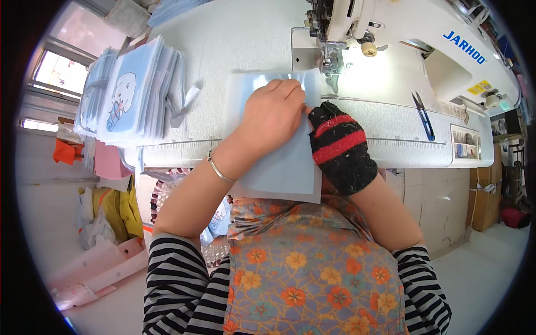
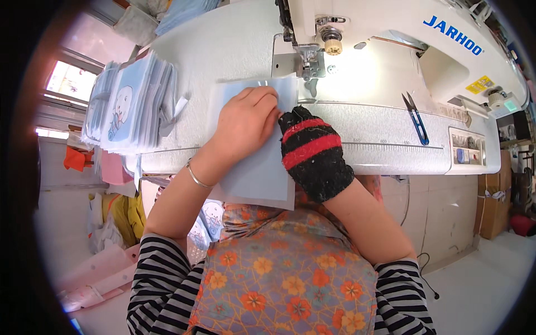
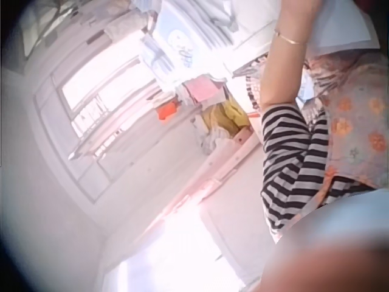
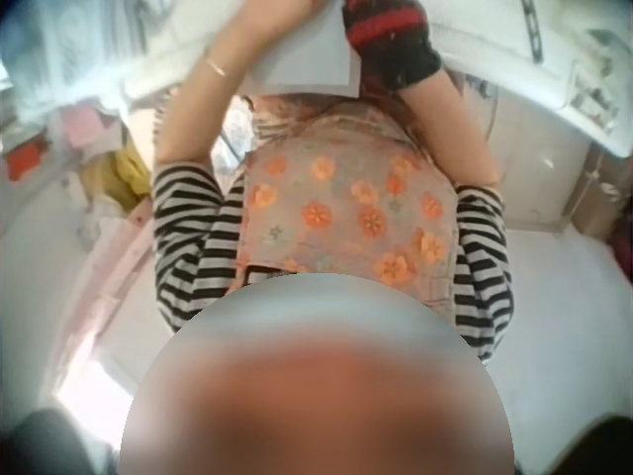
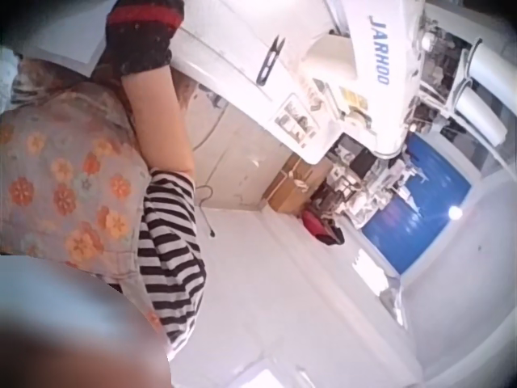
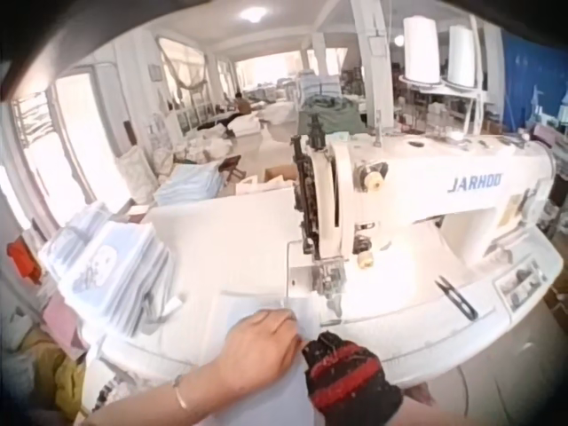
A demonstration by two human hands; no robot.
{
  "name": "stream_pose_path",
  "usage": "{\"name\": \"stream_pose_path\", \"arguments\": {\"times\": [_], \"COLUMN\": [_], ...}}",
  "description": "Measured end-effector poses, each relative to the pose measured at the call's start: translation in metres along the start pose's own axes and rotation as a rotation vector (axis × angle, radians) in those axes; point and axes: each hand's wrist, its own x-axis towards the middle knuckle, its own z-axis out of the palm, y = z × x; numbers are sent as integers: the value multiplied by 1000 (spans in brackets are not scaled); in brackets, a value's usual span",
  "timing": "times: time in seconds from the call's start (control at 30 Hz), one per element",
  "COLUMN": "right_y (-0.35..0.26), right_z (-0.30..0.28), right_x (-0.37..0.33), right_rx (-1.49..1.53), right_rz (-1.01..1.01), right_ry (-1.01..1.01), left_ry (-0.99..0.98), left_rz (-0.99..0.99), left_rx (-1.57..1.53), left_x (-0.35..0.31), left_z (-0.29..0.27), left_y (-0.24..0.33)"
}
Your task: Sewing the edges of fabric bibs using an industrial sewing machine.
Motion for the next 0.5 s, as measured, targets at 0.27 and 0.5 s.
{"name": "stream_pose_path", "arguments": {"times": [0.27,0.5], "right_y": [4,20], "right_z": [4,3], "right_x": [-4,-6], "right_rx": [-32,23], "right_rz": [-59,-8], "right_ry": [71,116], "left_ry": [-100,-78], "left_rz": [-41,-35], "left_rx": [-67,-106], "left_x": [-9,2], "left_z": [-4,2], "left_y": [3,16]}}
